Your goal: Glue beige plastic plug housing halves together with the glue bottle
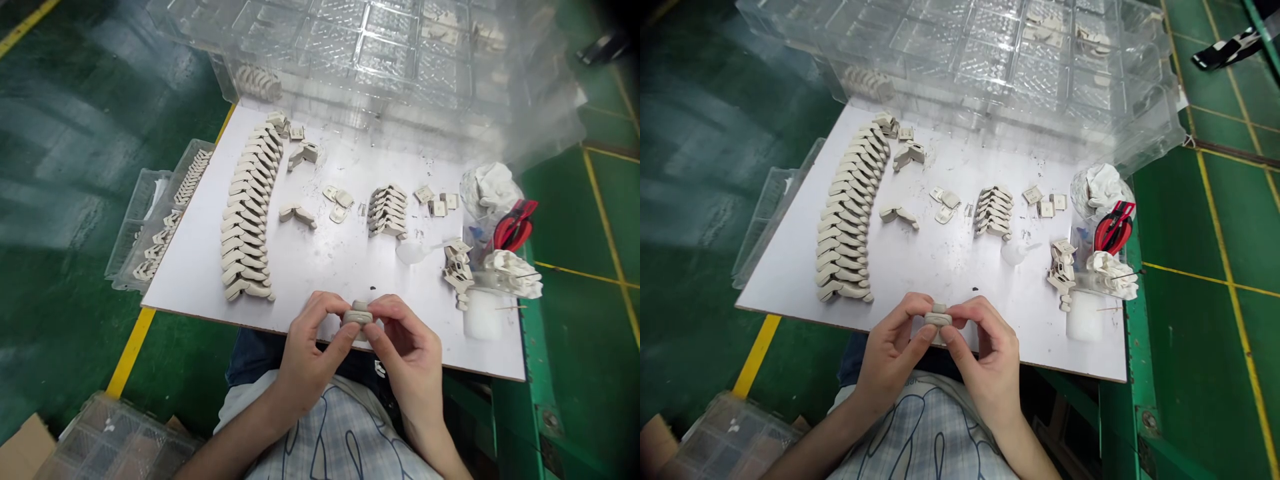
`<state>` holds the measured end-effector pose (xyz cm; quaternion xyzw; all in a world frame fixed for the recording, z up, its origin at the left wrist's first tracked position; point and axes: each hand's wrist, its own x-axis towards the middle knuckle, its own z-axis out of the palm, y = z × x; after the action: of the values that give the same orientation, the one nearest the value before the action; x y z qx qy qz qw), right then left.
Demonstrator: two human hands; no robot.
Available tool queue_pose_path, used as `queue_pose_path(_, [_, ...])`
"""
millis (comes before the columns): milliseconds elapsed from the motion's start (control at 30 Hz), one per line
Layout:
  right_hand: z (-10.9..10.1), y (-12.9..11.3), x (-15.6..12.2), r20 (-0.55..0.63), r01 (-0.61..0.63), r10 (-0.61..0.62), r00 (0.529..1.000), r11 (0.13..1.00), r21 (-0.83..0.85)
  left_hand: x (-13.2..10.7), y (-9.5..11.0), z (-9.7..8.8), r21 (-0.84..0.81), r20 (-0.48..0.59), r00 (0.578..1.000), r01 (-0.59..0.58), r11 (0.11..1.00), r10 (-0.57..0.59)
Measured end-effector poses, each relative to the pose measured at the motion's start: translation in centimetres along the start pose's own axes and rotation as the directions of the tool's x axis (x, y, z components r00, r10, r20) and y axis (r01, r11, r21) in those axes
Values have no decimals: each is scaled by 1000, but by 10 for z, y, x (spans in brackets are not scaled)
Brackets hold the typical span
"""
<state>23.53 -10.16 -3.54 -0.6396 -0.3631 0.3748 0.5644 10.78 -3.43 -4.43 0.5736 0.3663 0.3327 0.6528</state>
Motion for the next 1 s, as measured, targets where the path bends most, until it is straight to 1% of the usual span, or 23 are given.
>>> queue_pose_path(100, [1,-1,-1,-21,16,-16,1000,1000,-8,1,2,0,71,14,999,-50,996,50])
queue_pose_path(200, [2,-2,-2,-21,21,-21,1000,1000,-11,3,3,0,111,35,999,-38,993,34])
queue_pose_path(367, [3,-4,-3,-18,-12,13,1000,999,41,2,1,0,77,28,999,-27,997,25])
queue_pose_path(467, [5,-1,-2,-25,-43,45,999,997,66,2,0,2,56,9,1000,-6,998,6])
queue_pose_path(567, [7,4,-2,8,-109,109,994,988,112,3,-3,6,39,-26,999,24,999,-23])
queue_pose_path(633, [3,3,-3,38,-126,122,992,986,107,5,-6,7,15,-35,999,15,1000,-14])
queue_pose_path(667, [-3,2,-3,14,-104,104,995,992,67,6,-8,8,1,-43,999,11,1000,-11])
queue_pose_path(700, [-12,-1,-2,-66,-48,49,997,999,5,7,-10,7,-13,-56,998,8,1000,-8])
queue_pose_path(733, [-24,-4,-1,-201,41,-56,978,996,-76,8,-13,7,-27,-75,997,9,1000,-11])
queue_pose_path(767, [-39,-8,1,-359,144,-196,913,975,-168,9,-15,6,-40,-95,995,16,999,-19])
queue_pose_path(800, [-56,-12,4,-510,240,-346,788,935,-262,9,-18,5,-53,-113,993,22,998,-28])
queue_pose_path(833, [-75,-15,8,-618,302,-465,634,884,-356,10,-21,4,-63,-118,992,28,998,-35])
queue_pose_path(867, [-95,-17,13,-673,326,-546,498,838,-438,11,-23,2,-68,-112,993,31,997,-39])
queue_pose_path(900, [-114,-17,18,-690,307,-594,414,805,-508,11,-25,1,-68,-105,994,31,997,-38])
queue_pose_path(933, [-132,-16,23,-678,243,-615,402,786,-569,11,-26,0,-66,-97,995,33,997,-39])
queue_pose_path(967, [-148,-13,27,-653,171,-626,426,764,-622,11,-27,-1,-63,-90,995,33,997,-39])
queue_pose_path(1000, [-161,-9,31,-622,92,-624,473,737,-670,11,-28,-1,-60,-87,995,33,998,-38])
